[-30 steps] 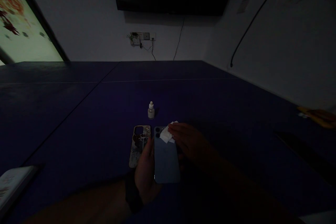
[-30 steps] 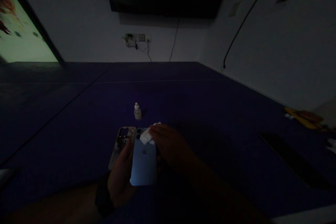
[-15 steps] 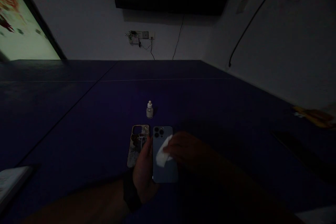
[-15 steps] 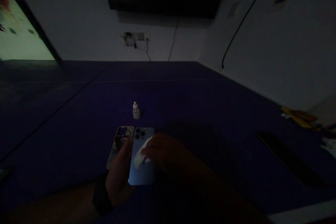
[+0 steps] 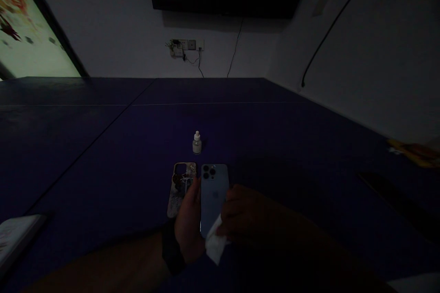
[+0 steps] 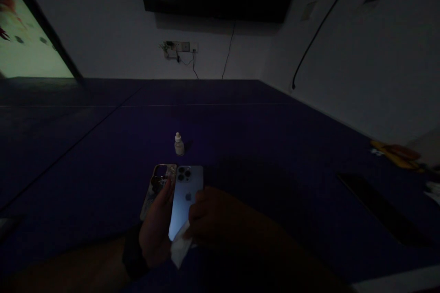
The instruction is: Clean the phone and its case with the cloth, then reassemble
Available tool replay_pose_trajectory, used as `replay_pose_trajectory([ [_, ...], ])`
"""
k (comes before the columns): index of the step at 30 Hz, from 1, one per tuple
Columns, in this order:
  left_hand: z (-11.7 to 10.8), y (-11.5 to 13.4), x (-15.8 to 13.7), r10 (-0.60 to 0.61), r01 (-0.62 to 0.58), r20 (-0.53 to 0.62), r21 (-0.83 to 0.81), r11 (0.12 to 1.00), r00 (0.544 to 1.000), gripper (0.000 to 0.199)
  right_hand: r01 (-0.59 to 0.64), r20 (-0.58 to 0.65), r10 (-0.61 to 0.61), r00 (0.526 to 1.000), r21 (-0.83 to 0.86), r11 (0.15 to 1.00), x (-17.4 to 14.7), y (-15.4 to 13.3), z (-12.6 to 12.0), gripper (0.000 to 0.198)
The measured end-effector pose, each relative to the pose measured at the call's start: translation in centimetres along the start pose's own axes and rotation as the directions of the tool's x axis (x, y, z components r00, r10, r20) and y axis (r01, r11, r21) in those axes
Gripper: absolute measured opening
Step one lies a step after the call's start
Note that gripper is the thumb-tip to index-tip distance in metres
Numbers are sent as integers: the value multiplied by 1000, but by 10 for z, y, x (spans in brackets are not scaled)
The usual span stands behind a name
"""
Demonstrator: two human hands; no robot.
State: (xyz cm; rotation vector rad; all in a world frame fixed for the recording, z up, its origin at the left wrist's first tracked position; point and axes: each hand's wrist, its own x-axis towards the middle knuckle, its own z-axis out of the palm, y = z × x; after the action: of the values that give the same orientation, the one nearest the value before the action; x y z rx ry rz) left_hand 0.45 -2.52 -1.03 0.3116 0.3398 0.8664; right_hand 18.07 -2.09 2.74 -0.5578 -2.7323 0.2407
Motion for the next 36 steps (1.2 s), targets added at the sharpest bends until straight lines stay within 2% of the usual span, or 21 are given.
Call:
replay_pose_trajectory([
  [2,0,0,0,-1,1,-5,-5,1000,1000,52,-21,-13,20,1000,-57,998,1,0,0,11],
  [5,1,1,-1,-5,4,-30,-18,1000,1000,53,-188,-187,148,971,-219,957,-1,12,-1,16],
  [7,2,1,-2,-10,9,-43,-17,1000,999,53,-237,-225,186,957,-228,944,-3,15,-3,15],
  [10,4,0,-2,0,0,-52,3,1000,999,52,-130,-59,125,990,-94,987,-4,6,-7,10],
  [12,4,0,-1,7,-6,-43,14,1000,999,52,-61,64,61,996,-1,998,-4,-2,-7,8],
  [14,3,-1,0,20,-20,-33,11,1000,999,52,-58,68,58,996,-2,998,-4,-2,-5,10],
  [16,1,-2,-1,15,-15,-39,-2,1000,999,51,-149,-71,142,987,-102,984,-5,8,0,17],
  [18,-1,-3,-2,-23,21,-66,-17,1000,998,51,-295,-240,249,938,-181,938,-6,21,7,24],
  [20,-3,-3,-4,-69,66,-97,-35,997,993,53,-383,-363,302,881,-174,907,-5,32,14,28],
  [22,-6,-3,-3,-86,81,-108,-51,995,990,54,-411,-421,314,851,-162,897,-2,36,21,31],
  [24,-7,-4,-2,-70,65,-89,-57,996,994,53,-398,-427,296,855,-171,901,1,34,26,36],
  [28,-8,-6,2,-22,19,-51,-66,998,998,58,-238,-347,172,922,-159,958,4,27,25,34],
  [30,-7,-7,1,-24,20,-60,-61,998,998,61,-191,-317,141,938,-134,972,2,26,21,29],
  [34,-10,-7,-4,-42,41,-83,-13,999,996,58,-319,-375,252,892,-129,939,0,26,18,32],
  [36,-13,-7,-5,-35,35,-45,-1,999,998,56,-304,-342,243,908,-139,942,2,25,19,41],
])
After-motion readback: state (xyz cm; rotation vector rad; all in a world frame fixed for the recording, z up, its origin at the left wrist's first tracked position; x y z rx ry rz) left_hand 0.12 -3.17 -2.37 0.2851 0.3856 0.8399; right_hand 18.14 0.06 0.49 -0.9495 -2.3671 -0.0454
